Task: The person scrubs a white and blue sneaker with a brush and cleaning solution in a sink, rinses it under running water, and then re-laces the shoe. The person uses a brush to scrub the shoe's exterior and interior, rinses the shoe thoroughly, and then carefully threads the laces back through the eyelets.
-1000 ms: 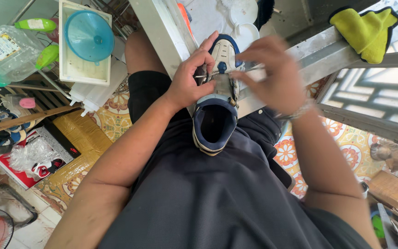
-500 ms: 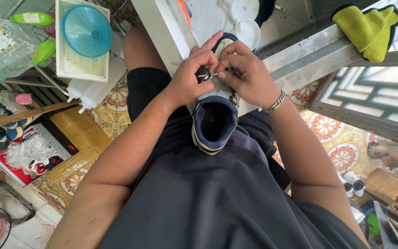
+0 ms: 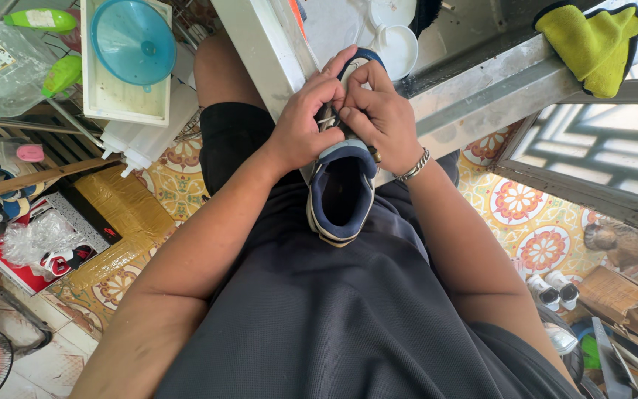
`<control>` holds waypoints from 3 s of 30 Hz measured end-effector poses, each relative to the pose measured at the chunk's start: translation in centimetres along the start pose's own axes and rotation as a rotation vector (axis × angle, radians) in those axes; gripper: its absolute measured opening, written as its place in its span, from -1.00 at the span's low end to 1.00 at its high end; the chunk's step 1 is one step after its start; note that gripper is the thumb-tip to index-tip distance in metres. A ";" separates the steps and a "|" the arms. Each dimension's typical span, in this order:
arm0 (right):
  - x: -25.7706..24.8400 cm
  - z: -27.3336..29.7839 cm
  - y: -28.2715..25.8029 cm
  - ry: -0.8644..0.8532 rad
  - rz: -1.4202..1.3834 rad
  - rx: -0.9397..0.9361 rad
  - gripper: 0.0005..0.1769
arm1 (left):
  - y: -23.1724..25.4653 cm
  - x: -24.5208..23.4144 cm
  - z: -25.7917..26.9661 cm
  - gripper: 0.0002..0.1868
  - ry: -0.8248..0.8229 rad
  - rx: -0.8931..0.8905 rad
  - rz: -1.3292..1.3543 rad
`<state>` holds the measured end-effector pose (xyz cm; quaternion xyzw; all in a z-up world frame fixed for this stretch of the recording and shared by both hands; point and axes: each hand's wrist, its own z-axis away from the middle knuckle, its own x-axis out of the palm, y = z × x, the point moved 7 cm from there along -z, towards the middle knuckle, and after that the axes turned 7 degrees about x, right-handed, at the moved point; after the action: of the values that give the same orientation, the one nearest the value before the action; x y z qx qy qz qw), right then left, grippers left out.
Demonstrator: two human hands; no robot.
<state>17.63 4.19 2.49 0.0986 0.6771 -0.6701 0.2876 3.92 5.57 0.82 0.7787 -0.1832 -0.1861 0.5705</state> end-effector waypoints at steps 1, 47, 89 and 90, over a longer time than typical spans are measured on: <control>0.1 0.0 0.3 0.000 -0.045 0.010 -0.85 | 0.0 0.0 -0.1 -0.73 -0.002 0.002 -0.011; -3.0 4.6 2.8 0.160 -0.127 0.135 -0.72 | 0.9 0.2 -0.1 -0.84 0.039 -0.013 -0.145; -1.5 1.5 6.1 0.127 -0.300 0.453 -0.84 | 0.0 0.3 1.5 -0.51 0.137 -0.116 0.283; -1.4 1.5 6.7 0.117 -0.360 0.450 -0.85 | 0.0 0.3 1.6 -0.55 0.117 -0.113 0.223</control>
<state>22.64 3.62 -2.36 0.0766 0.5334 -0.8370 0.0951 3.37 4.08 0.33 0.7297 -0.2242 -0.0857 0.6403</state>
